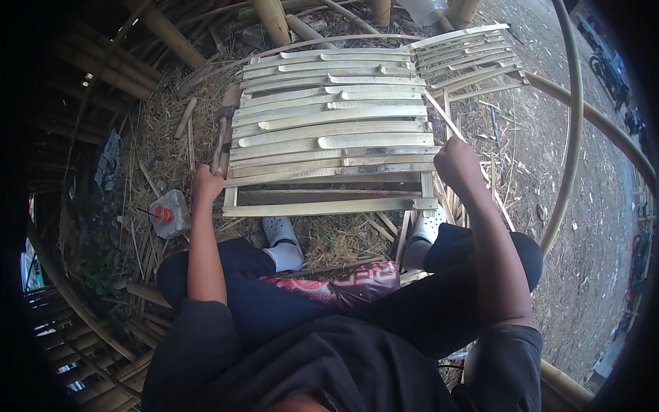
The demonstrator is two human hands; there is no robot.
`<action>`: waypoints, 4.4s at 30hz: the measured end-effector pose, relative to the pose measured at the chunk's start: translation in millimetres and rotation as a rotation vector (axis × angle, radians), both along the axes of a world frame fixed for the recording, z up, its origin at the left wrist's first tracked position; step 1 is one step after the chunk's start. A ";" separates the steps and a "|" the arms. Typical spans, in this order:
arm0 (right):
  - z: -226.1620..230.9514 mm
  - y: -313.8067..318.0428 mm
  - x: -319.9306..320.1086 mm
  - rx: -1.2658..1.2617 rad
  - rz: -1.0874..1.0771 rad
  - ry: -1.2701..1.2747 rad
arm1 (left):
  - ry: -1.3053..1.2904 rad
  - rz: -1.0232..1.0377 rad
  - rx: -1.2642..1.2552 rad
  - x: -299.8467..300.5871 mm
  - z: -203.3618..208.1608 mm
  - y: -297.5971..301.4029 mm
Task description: The person constructs a bamboo frame by hammering small slats onto a wooden structure, checking the alignment by hand, and handling a small plastic bag during the process.
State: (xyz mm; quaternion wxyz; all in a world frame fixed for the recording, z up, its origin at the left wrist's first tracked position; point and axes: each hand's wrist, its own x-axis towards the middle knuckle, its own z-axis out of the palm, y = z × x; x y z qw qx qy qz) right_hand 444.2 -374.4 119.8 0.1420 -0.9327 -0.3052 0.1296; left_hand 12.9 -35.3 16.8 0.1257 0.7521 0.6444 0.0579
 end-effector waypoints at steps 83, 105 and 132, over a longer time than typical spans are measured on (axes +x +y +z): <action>49.2 4.7 -127.1 0.758 0.365 1.187 | -1.055 -0.473 -1.112 122.7 147.8 -208.4; 81.3 -23.2 -249.5 0.876 0.194 0.551 | -0.770 -0.915 -0.055 70.4 179.7 -244.4; 217.7 -137.4 -109.6 1.356 0.818 0.699 | -0.769 -0.751 -0.331 129.3 158.0 -266.8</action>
